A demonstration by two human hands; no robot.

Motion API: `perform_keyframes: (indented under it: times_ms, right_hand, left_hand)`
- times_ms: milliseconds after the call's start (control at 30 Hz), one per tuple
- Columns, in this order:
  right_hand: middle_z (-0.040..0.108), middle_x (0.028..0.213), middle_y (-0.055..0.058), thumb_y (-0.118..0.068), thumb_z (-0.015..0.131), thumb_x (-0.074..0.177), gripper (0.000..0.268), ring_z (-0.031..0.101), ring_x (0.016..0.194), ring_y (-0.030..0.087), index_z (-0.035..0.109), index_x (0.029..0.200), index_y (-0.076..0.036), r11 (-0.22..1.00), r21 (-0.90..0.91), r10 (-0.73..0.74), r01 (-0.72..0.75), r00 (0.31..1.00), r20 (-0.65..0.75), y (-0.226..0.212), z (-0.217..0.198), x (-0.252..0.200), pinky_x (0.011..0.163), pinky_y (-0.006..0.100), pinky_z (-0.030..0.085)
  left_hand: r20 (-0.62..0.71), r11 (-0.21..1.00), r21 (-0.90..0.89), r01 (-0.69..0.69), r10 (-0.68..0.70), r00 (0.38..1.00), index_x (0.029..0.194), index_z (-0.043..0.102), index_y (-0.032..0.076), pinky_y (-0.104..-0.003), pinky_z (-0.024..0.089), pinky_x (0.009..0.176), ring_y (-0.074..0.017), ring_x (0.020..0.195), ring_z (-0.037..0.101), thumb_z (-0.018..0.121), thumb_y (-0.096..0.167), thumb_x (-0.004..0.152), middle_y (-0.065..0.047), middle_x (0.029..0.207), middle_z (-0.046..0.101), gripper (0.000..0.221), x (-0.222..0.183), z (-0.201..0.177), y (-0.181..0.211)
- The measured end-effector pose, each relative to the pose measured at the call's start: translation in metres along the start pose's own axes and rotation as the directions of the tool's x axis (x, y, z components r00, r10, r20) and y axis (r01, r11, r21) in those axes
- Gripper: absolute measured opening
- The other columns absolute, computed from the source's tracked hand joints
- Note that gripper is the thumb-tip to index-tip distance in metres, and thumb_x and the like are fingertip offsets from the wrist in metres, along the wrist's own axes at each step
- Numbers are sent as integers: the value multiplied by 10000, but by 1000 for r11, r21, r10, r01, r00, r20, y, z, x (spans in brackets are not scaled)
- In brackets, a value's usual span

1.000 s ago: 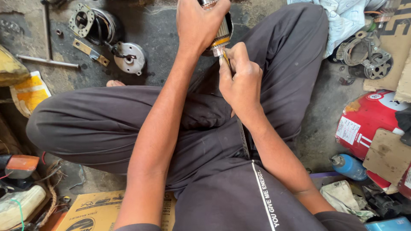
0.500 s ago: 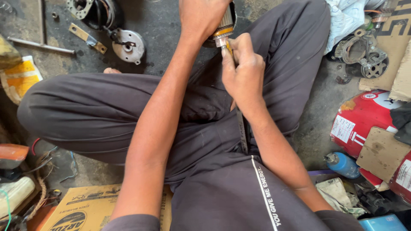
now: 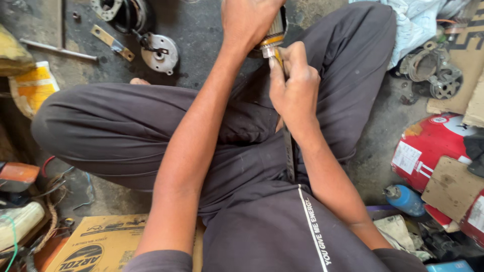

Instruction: The person sits on the floor and uses a metal file to smooth the surface of a cylindrical mechanical component held in the left hand. The person repeatedly files the same section of the component while rotating it slightly.

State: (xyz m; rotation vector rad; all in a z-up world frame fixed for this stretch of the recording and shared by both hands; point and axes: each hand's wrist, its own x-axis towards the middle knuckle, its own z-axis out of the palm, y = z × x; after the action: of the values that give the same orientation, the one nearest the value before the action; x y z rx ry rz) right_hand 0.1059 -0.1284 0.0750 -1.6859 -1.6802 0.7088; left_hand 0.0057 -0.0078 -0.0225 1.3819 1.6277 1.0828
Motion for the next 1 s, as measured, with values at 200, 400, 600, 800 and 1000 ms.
perform_keyframes:
  times_ms: [200,400,600,800,1000]
  right_hand:
    - [626,694,160,13,670,980,145,687,643,348,540,1042,1,997,-75,-26,27,1000,17,-1,-1,6,606,406,498]
    - [617,687,164,8,669,998,147,688,631,346,523,1007,-10,998,-53,33,-32,999,20,-1,-2,-2,600,422,518]
    - [642,716,179,25,677,966,168,699,700,391,517,1008,0,998,-61,36,-33,998,44,-4,-7,7,618,441,518]
    - [715,923,205,44,653,959,203,719,903,412,498,1078,-11,987,-75,-135,140,989,67,-10,-15,4,747,457,573]
    - [737,886,183,18,675,992,185,727,864,399,502,1053,-3,995,-98,-8,16,996,85,-7,-12,6,705,462,562]
  left_hand:
    - [-49,1000,3,1,-1,999,728,710,10,-418,572,623,-321,642,749,767,441,709,-144,660,737,435,4,-4,5]
    - [25,999,27,32,-33,999,759,727,32,-411,578,626,-315,646,760,756,476,748,-141,666,736,445,-2,2,-2]
    - [-26,999,35,0,1,1000,731,716,18,-425,565,601,-325,632,746,768,462,743,-149,647,727,447,-4,3,-3]
    - [10,999,23,-36,35,999,737,727,30,-412,574,615,-309,614,749,752,442,758,-133,640,730,413,-1,1,-2]
    - [-8,999,39,-31,32,999,733,723,14,-407,570,589,-301,597,742,779,475,754,-142,628,724,465,-8,6,-6]
